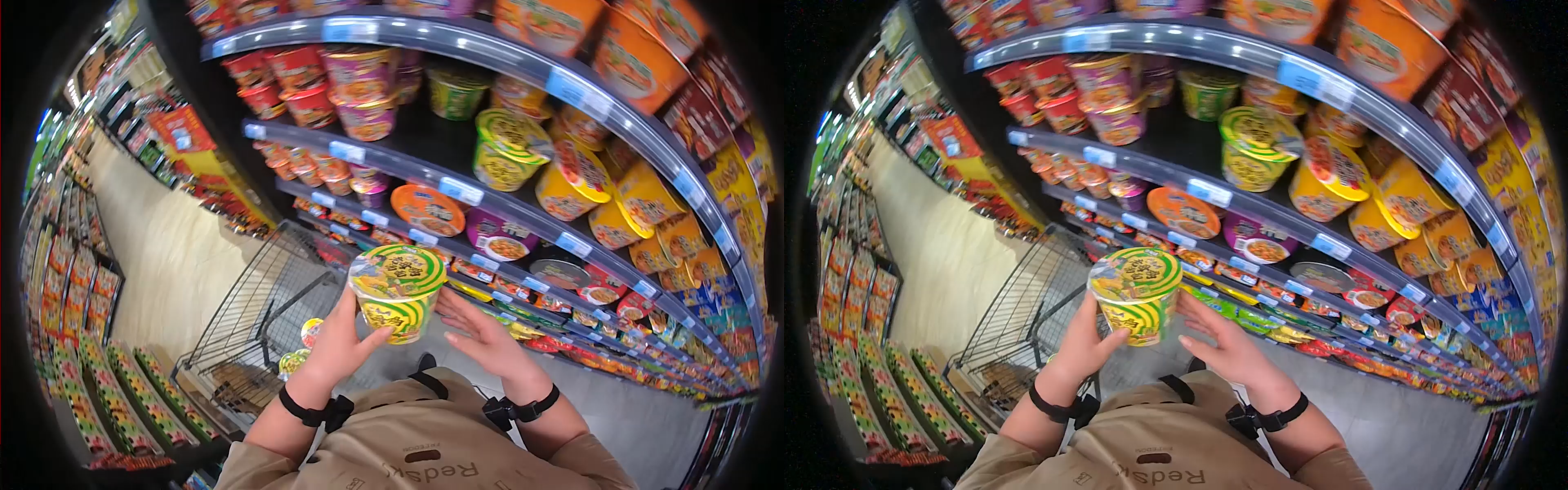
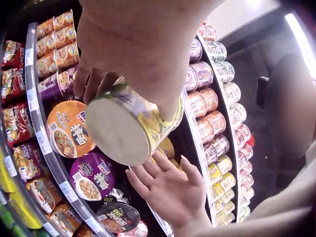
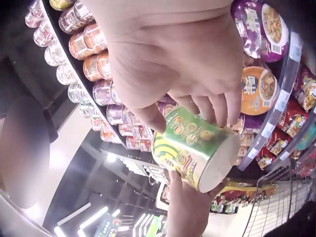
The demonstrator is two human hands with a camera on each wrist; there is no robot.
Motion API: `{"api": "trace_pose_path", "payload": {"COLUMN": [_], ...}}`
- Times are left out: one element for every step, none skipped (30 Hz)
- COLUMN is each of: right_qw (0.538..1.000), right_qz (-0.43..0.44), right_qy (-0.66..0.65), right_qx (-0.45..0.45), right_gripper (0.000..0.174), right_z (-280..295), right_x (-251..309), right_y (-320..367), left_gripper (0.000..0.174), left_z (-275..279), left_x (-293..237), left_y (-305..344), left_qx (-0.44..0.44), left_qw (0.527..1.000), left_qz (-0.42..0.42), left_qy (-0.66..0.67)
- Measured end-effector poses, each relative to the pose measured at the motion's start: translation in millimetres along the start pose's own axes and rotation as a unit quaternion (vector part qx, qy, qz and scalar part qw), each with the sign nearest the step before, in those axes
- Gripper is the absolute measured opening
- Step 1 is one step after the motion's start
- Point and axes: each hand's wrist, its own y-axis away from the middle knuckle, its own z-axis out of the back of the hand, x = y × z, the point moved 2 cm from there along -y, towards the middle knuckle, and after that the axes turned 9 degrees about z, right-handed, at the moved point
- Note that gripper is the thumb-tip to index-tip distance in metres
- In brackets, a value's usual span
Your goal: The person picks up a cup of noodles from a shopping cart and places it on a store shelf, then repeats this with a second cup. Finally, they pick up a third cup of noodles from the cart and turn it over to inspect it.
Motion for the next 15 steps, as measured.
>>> {"api": "trace_pose_path", "payload": {"right_qw": [1.000,1.000,1.000,1.000,1.000,1.000,1.000,0.998,0.998,0.993,0.984,0.982,0.982,0.988,0.992], "right_qz": [0.001,0.007,0.011,0.004,0.004,0.012,0.021,0.040,0.041,0.059,0.077,0.066,0.065,0.065,0.066], "right_qy": [0.003,0.000,-0.003,-0.016,-0.012,-0.011,-0.010,0.033,0.033,0.098,0.163,0.174,0.174,0.141,0.107], "right_qx": [-0.012,-0.006,0.002,0.002,-0.004,-0.004,-0.002,0.035,0.037,0.026,0.015,0.024,0.028,0.021,0.014], "right_gripper": [0.077,0.077,0.077,0.078,0.078,0.079,0.080,0.086,0.086,0.087,0.090,0.095,0.095,0.095,0.094], "right_z": [12.3,22.2,30.4,37.9,45.4,51.2,57.6,67.9,70.8,71.4,72.4,75.6,78.4,80.5,81.8], "right_x": [3.6,7.7,11.9,15.8,17.7,19.3,19.8,11.6,9.1,7.4,6.9,6.9,9.8,14.7,19.3], "right_y": [5.1,9.3,14.1,18.1,21.7,24.4,26.6,29.7,28.9,26.4,23.3,18.4,12.4,5.3,-2.7], "left_gripper": [0.093,0.097,0.097,0.100,0.102,0.103,0.103,0.104,0.106,0.106,0.105,0.105,0.105,0.104,0.102], "left_z": [-8.0,-16.5,-25.1,-32.5,-40.1,-45.9,-52.3,-58.8,-64.1,-68.8,-72.7,-74.6,-74.2,-72.0,-69.0], "left_x": [-7.7,-13.5,-16.8,-19.2,-22.4,-29.4,-36.5,-42.4,-46.3,-48.8,-51.4,-53.3,-55.4,-58.2,-59.8], "left_y": [-9.3,-17.9,-25.3,-32.6,-39.4,-44.8,-49.0,-52.5,-56.1,-60.4,-64.6,-68.0,-70.4,-72.5,-76.0], "left_qx": [0.002,0.002,0.011,0.018,0.023,0.020,0.019,0.022,0.024,0.022,0.005,-0.013,-0.015,-0.034,-0.054], "left_qw": [0.999,0.997,0.997,0.997,0.998,0.998,0.998,0.999,1.000,1.000,1.000,0.998,0.998,0.998,0.998], "left_qz": [-0.016,-0.032,-0.037,-0.034,-0.030,-0.035,-0.037,-0.014,0.010,0.011,-0.017,-0.044,-0.041,-0.035,-0.030], "left_qy": [-0.038,-0.075,-0.073,-0.060,-0.046,-0.057,-0.055,-0.030,-0.005,-0.005,-0.023,-0.040,-0.038,-0.027,-0.017]}}
